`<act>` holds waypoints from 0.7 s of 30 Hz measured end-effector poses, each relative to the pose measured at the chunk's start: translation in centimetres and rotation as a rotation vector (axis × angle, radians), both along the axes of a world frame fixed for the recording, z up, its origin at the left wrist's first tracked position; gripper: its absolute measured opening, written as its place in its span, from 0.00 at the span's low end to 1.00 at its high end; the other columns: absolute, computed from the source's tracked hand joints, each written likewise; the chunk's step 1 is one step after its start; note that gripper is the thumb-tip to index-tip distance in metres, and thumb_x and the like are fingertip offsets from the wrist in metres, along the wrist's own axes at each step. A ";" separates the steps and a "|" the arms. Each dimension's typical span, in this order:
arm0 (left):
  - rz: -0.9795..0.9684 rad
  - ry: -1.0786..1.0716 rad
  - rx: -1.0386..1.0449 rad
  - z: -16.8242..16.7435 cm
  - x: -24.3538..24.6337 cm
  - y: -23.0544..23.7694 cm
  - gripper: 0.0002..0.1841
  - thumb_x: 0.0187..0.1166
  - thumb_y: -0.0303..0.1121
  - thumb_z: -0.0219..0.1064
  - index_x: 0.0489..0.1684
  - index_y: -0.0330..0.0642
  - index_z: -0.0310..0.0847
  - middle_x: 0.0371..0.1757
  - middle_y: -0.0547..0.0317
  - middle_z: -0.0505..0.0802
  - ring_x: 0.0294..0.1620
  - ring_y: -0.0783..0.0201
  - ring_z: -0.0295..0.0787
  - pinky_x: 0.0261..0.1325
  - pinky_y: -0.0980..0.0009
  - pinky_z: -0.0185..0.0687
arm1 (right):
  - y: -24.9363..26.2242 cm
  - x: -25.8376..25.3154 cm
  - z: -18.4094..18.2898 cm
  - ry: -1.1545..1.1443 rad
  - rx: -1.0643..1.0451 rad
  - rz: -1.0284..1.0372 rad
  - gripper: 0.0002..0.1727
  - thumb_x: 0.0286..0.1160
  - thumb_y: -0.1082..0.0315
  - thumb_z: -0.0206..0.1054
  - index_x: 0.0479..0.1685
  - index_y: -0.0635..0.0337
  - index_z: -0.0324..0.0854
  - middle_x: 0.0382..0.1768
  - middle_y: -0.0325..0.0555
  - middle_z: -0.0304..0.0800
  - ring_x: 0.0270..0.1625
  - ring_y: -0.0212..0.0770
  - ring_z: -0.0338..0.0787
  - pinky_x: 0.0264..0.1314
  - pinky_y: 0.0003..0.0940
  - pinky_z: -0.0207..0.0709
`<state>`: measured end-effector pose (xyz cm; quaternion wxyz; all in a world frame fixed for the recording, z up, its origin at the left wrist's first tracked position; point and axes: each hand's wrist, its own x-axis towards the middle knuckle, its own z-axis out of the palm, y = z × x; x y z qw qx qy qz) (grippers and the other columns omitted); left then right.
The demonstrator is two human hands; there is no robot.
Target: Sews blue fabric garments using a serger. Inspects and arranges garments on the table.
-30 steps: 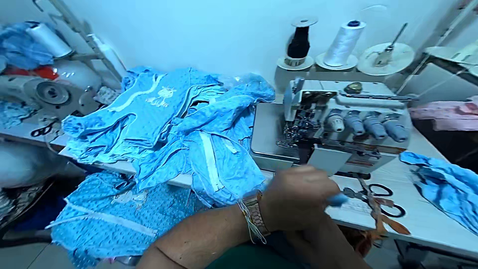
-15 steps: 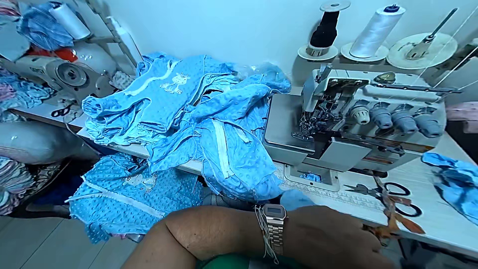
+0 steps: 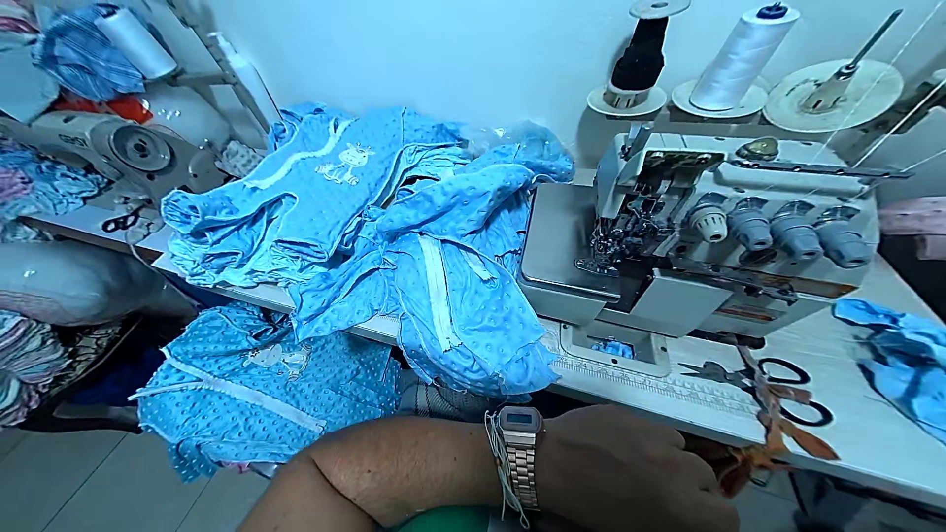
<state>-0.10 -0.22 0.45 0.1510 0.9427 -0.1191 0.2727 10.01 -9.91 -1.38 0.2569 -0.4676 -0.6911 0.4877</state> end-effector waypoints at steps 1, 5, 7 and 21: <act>0.015 0.072 -0.065 0.5 0.0 0.2 0.05 0.72 0.26 0.70 0.27 0.38 0.88 0.26 0.52 0.89 0.29 0.53 0.89 0.27 0.61 0.79 | 0.1 0.6 -0.5 -0.012 0.042 0.035 0.18 0.80 0.63 0.68 0.52 0.73 0.88 0.47 0.55 0.93 0.54 0.29 0.90 0.66 0.26 0.78; 0.293 0.356 -0.327 3.7 -1.9 4.2 0.05 0.74 0.25 0.74 0.41 0.35 0.92 0.42 0.48 0.95 0.49 0.53 0.93 0.54 0.54 0.87 | 0.7 2.7 -1.9 0.131 0.226 0.009 0.19 0.81 0.59 0.68 0.62 0.62 0.85 0.55 0.44 0.93 0.61 0.30 0.90 0.68 0.36 0.84; 0.554 0.429 -0.349 4.2 -3.8 7.5 0.04 0.74 0.24 0.74 0.38 0.32 0.89 0.41 0.47 0.92 0.46 0.52 0.91 0.52 0.53 0.87 | 1.5 4.2 -2.9 0.242 0.262 -0.170 0.20 0.80 0.54 0.70 0.67 0.46 0.83 0.59 0.26 0.92 0.64 0.21 0.87 0.67 0.29 0.85; 0.673 0.373 -0.644 0.9 -7.5 10.8 0.13 0.66 0.30 0.83 0.22 0.37 0.83 0.17 0.62 0.81 0.20 0.72 0.73 0.26 0.73 0.67 | 10.1 0.3 -1.3 -0.197 0.220 -0.760 0.20 0.64 0.47 0.77 0.33 0.55 0.87 0.25 0.38 0.86 0.29 0.35 0.88 0.32 0.42 0.82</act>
